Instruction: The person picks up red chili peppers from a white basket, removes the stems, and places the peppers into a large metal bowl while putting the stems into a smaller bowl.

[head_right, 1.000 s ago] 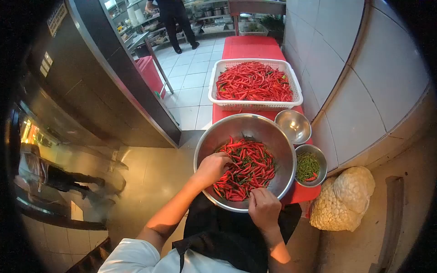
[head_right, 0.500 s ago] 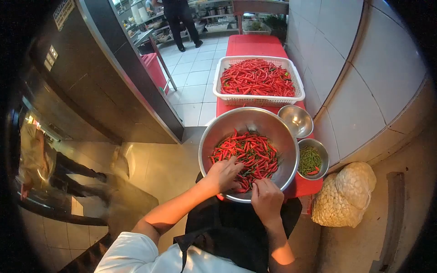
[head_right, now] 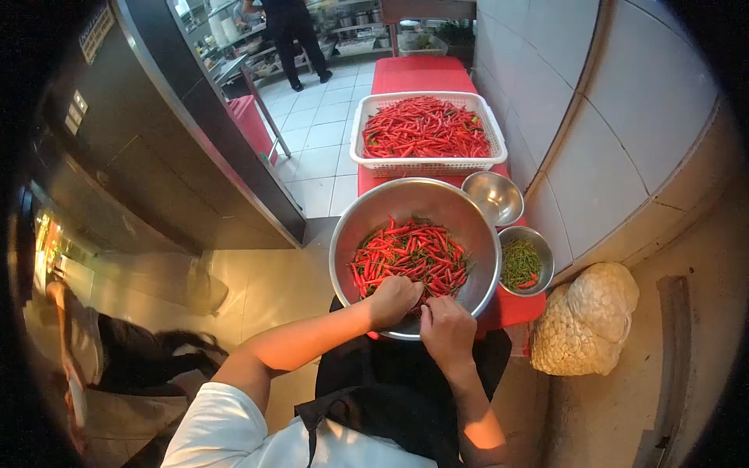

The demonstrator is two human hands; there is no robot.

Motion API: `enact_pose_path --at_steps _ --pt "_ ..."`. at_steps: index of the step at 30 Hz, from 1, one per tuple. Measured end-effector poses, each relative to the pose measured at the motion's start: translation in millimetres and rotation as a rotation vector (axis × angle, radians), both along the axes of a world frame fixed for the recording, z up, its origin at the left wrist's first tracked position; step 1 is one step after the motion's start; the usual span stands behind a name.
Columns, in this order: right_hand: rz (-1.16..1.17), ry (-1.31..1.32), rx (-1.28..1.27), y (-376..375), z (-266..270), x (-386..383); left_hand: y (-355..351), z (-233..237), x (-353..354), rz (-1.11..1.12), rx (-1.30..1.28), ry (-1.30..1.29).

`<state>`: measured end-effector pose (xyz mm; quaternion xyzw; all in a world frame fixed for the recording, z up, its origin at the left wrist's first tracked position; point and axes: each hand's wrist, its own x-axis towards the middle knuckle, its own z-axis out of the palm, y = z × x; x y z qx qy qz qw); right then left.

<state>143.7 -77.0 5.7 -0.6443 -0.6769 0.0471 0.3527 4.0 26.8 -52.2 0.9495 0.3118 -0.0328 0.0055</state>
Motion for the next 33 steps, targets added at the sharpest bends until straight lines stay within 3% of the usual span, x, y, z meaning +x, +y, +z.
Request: enact_pose_path --at_steps 3,7,8,11,15,18,21,24,27,33 --pt "0.012 0.0 -0.01 -1 2 2 7 6 -8 -0.056 -0.039 0.015" --pt "0.003 0.009 -0.016 0 2 3 25 54 -26 0.083 -0.35 -0.26" --pt "-0.003 0.022 -0.031 1 5 3 32 55 -35 0.014 -0.395 -0.418" --pt "-0.01 0.073 -0.06 6 2 7 47 46 -47 0.059 -0.746 -0.68" --pt "-0.016 0.345 -0.083 16 23 8 49 44 -48 0.209 -1.258 -0.763" --pt "0.072 0.421 -0.076 28 32 7 43 47 -45 0.268 -1.436 -0.823" --pt "0.184 0.337 -0.076 40 18 12 38 43 -39 0.295 -1.4 -0.891" --pt "0.147 0.425 -0.274 45 19 12 38 39 -37 0.377 -1.459 -0.951" --pt "0.125 0.437 -0.171 47 14 11 35 49 -40 0.481 -1.48 -0.949" --pt "0.115 0.584 -0.243 48 13 17 39 37 -39 0.599 -1.648 -1.112"
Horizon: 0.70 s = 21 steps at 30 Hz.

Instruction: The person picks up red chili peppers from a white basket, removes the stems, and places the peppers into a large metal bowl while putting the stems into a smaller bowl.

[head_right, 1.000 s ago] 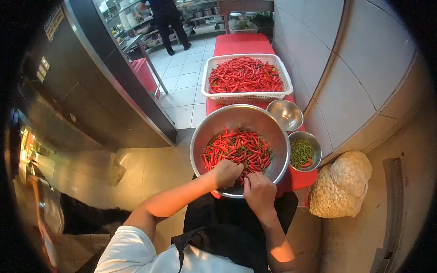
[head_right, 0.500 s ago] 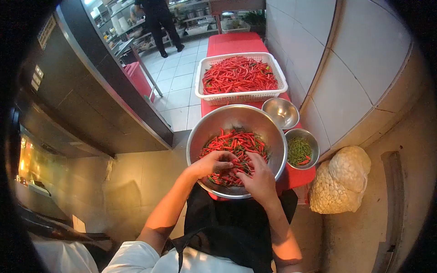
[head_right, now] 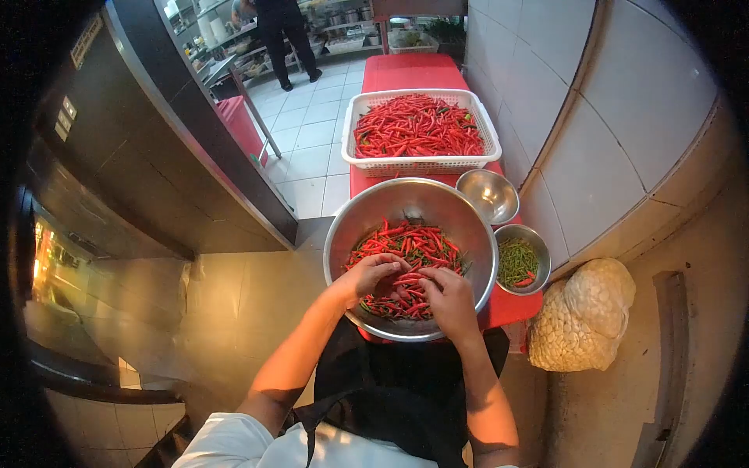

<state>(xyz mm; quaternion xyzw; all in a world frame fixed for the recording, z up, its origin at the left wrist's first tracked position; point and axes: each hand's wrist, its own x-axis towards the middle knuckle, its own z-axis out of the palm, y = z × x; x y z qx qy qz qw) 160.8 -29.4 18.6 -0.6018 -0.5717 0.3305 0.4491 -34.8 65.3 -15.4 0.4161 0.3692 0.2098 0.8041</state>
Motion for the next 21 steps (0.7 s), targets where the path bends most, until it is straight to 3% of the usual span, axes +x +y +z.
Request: enact_pose_path --at_steps 9,12,18,21 --pt "-0.076 0.057 0.054 1 -7 11 -1 9 0 0.1 -0.094 -0.149" --pt "-0.024 0.159 -0.06 1 -4 11 -3 15 0 0.071 -0.015 0.007" --pt "0.051 0.098 -0.006 8 -8 6 -8 3 8 0.088 0.0 -0.025" --pt "0.016 0.203 -0.058 10 -4 1 -15 15 11 -0.036 -0.052 -0.113"
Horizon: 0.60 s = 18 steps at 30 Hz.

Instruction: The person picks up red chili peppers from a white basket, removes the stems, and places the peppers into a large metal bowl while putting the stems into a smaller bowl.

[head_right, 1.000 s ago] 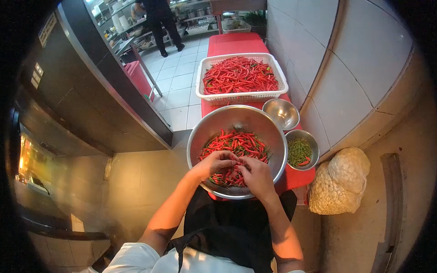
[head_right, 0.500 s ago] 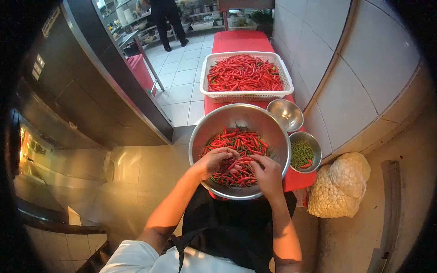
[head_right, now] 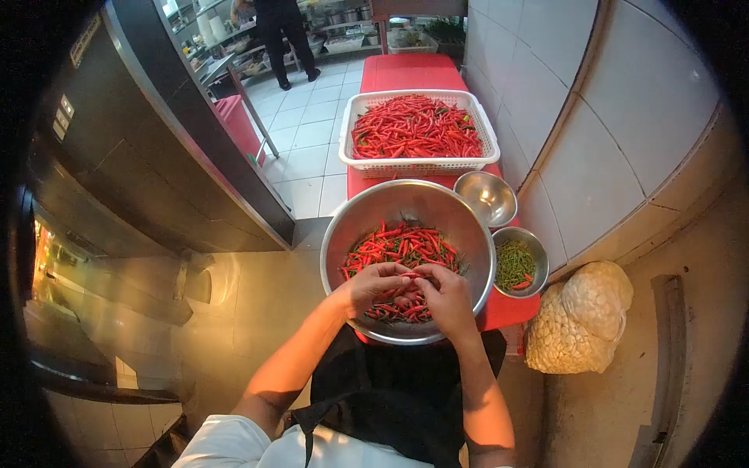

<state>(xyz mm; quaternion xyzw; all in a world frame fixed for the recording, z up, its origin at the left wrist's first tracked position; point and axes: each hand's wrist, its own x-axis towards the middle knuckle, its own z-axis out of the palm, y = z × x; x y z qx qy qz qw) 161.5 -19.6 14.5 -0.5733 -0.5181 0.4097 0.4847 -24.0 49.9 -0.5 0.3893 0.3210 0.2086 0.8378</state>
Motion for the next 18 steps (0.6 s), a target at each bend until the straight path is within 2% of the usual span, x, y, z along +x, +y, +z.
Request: enact_pose_path --at_steps 6,9,12,15,18 --pt "0.032 -0.148 0.108 -1 2 2 -3 -15 2 0.086 0.068 0.04" --pt "0.078 -0.284 0.243 -1 6 5 -6 -16 3 0.128 0.125 0.071" --pt "0.109 -0.382 0.23 -5 16 7 -6 -15 4 0.133 0.202 0.138" --pt "0.141 -0.342 0.17 -5 18 9 -6 -11 3 0.068 0.259 0.184" --pt "0.105 -0.407 0.24 -6 23 7 -5 -16 5 0.083 0.188 0.077"
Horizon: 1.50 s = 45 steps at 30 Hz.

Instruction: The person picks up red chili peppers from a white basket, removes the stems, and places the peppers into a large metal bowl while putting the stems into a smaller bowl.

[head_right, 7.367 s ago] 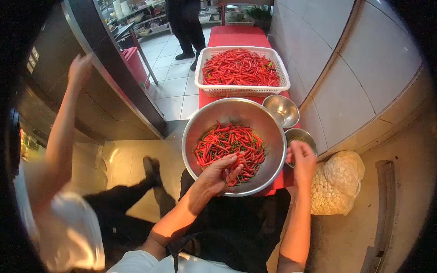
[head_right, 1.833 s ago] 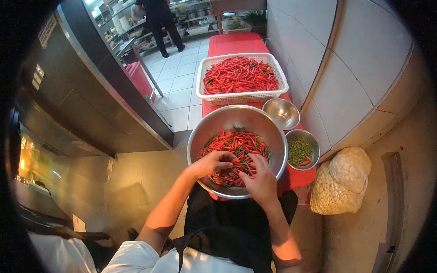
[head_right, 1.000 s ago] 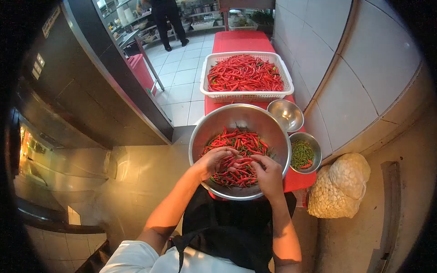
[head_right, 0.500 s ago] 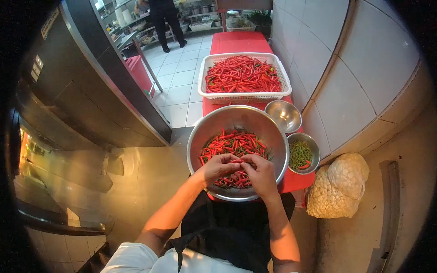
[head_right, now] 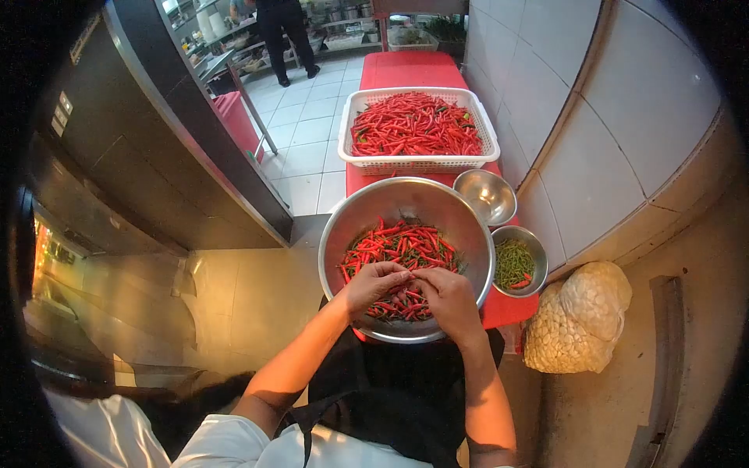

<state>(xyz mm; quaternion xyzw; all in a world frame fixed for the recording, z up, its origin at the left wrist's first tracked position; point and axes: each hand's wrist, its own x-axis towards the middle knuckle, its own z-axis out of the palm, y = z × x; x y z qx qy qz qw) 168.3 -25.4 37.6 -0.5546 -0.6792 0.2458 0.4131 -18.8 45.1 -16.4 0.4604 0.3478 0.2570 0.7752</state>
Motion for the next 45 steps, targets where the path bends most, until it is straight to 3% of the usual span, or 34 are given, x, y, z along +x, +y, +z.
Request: enact_pose_path --at_steps 3,6,12,15,18,24,28,31,45 --pt "-0.068 0.033 -0.078 0 -2 1 -3 2 1 0.041 -0.037 0.011" --pt "-0.119 0.0 0.001 1 -6 -2 -5 1 2 0.051 -0.03 0.011" --pt "-0.098 0.122 -0.075 1 -16 -2 -5 -4 1 0.025 0.032 0.065" --pt "0.059 0.732 -0.472 5 -26 16 -8 12 -6 -0.07 -0.148 -0.054" --pt "0.106 1.061 -0.567 3 -24 22 -10 24 -10 -0.07 -0.245 -0.117" --pt "-0.106 0.729 -0.315 -3 -7 -1 -9 13 -7 0.036 -0.205 -0.125" --pt "-0.184 0.585 -0.249 -4 -23 -13 -8 7 -2 0.036 -0.118 -0.092" --pt "-0.229 0.309 -0.043 -1 -25 -24 -12 4 -1 0.058 -0.082 -0.098" --pt "-0.344 0.353 0.036 1 -21 -36 -19 -1 2 0.092 0.06 0.001"
